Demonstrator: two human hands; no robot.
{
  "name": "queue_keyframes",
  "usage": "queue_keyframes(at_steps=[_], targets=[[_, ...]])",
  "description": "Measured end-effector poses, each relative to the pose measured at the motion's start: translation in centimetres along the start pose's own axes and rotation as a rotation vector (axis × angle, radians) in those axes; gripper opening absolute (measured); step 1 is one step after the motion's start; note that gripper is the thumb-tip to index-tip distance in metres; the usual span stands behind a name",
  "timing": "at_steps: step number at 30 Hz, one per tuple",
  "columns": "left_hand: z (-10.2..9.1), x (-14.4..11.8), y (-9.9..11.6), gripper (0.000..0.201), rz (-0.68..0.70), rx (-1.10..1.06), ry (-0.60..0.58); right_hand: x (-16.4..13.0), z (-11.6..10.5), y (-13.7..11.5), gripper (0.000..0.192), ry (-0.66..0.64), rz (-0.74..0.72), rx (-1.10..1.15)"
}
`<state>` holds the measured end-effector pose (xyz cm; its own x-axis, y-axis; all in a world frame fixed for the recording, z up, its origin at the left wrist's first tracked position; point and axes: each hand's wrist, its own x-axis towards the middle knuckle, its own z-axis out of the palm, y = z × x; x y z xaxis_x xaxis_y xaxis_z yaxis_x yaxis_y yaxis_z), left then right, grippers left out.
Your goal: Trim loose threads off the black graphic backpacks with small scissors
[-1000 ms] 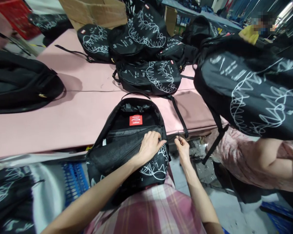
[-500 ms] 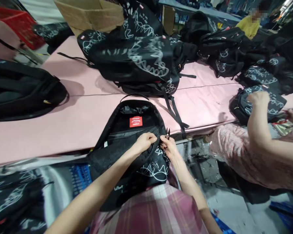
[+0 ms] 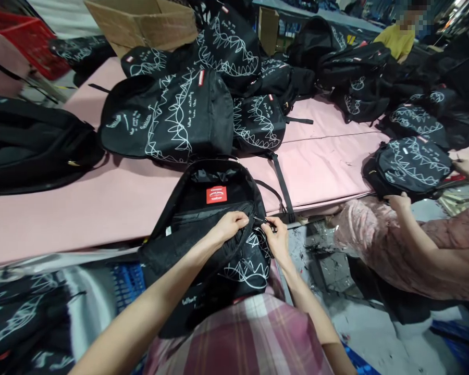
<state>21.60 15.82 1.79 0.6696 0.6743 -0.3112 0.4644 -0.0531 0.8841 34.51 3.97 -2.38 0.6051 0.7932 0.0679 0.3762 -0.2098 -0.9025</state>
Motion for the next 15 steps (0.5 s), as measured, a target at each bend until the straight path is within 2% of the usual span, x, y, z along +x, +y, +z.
queue_keyframes(at_steps=[4,11,15], targets=[[0.10,-0.04,-0.02,0.020,-0.009,-0.013,0.004,0.02,0.23,-0.23,0.015,0.004,-0.087,-0.095],[0.04,0.01,-0.23,0.021,-0.006,0.010,0.016,0.39,-0.03,-0.36,0.016,0.012,-0.118,-0.114],[0.56,-0.13,-0.60,0.022,0.007,0.044,0.016,0.37,0.50,0.39,0.017,0.028,-0.060,0.012]])
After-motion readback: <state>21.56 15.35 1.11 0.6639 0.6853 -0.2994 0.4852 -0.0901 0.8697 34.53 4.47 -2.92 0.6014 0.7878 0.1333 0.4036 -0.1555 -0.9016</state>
